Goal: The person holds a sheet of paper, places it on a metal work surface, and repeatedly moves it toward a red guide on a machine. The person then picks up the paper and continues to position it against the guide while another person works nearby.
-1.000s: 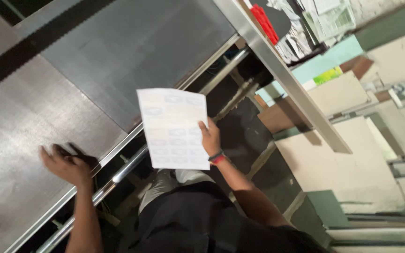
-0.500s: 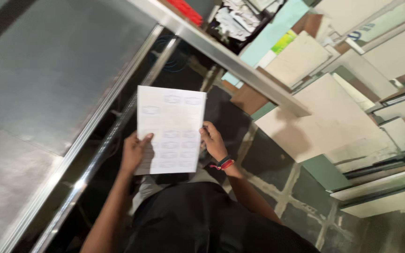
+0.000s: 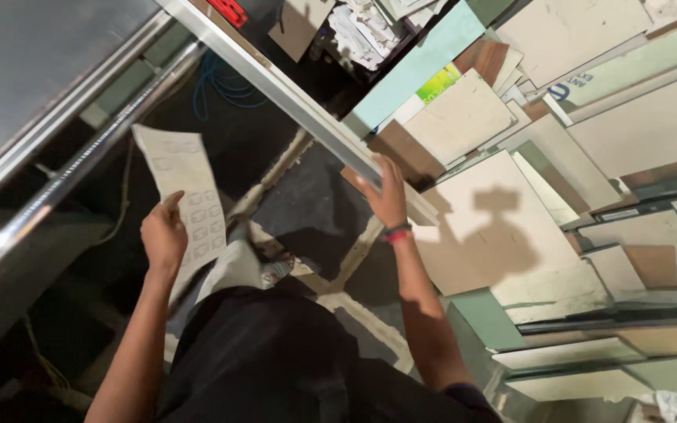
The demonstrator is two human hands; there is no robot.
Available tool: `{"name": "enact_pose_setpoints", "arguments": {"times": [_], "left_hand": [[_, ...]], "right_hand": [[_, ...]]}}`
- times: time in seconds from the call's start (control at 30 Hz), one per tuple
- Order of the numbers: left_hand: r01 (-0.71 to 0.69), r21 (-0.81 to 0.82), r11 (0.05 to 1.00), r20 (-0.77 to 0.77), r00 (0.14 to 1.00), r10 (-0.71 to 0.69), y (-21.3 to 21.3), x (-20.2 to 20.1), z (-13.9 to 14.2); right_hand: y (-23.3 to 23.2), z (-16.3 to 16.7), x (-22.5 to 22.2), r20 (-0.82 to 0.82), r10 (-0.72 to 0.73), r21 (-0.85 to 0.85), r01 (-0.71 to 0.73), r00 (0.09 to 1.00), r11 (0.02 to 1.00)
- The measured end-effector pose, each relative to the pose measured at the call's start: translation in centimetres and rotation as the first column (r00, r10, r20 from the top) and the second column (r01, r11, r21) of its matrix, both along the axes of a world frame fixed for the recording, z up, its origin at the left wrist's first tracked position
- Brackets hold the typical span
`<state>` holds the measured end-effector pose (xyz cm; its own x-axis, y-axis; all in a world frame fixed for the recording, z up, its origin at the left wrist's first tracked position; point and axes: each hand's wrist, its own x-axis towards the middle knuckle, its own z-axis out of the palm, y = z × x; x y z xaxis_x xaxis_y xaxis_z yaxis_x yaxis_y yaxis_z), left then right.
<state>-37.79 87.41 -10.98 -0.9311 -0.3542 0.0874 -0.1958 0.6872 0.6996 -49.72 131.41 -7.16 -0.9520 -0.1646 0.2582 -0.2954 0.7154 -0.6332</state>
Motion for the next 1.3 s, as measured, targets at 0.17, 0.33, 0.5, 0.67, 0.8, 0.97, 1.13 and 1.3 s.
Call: {"name": "enact_pose_setpoints", "arguments": {"times": [0.17, 0.33, 0.5, 0.67, 0.8, 0.97, 1.13, 1.3], "left_hand": [[-0.061, 0.288, 0.956, 0.156, 0.988, 0.016, 7.2, -6.4, -2.2], [-0.196, 0.586, 0.786, 0.251, 0.966, 0.054, 16.4, -16.7, -4.5], [-0.378, 0.797, 0.471, 0.361, 0.923, 0.129, 25.4, -25.8, -6.9], [-0.38, 0.734, 0.564, 0.24, 0.921, 0.308, 30.9, -29.7, -7.0], [-0.456, 0.709, 0.538, 0.249, 0.876, 0.413, 34.9, -31.1, -7.1], [-0.54, 0.677, 0.5, 0.273, 0.815, 0.51, 38.3, -32.0, -8.5], [-0.647, 0.648, 0.4, 0.358, 0.724, 0.59, 42.9, -32.2, -9.6], [-0.764, 0.445, 0.467, 0.375, 0.633, 0.678, 43.8, -31.8, -7.7]], "right_hand": [[-0.6, -4.0, -9.2, 0.323, 0.09, 0.34, -0.204, 0.942, 0.918], [1.1, -5.9, -12.0, 0.351, 0.211, 0.19, -0.29, 0.912, 0.938], [4.3, -5.9, -14.7, 0.415, 0.297, 0.063, -0.353, 0.86, 0.934], [5.6, -5.9, -17.3, 0.415, 0.328, 0.005, -0.362, 0.849, 0.932], [6.8, -6.3, -18.5, 0.475, 0.362, -0.079, -0.371, 0.802, 0.925], [9.9, -8.6, -19.7, 0.471, 0.434, -0.137, -0.423, 0.768, 0.896], [14.1, -10.7, -21.2, 0.402, 0.587, -0.131, -0.59, 0.703, 0.797], [14.2, -11.2, -21.9, 0.47, 0.66, -0.11, -0.704, 0.585, 0.702]]}}
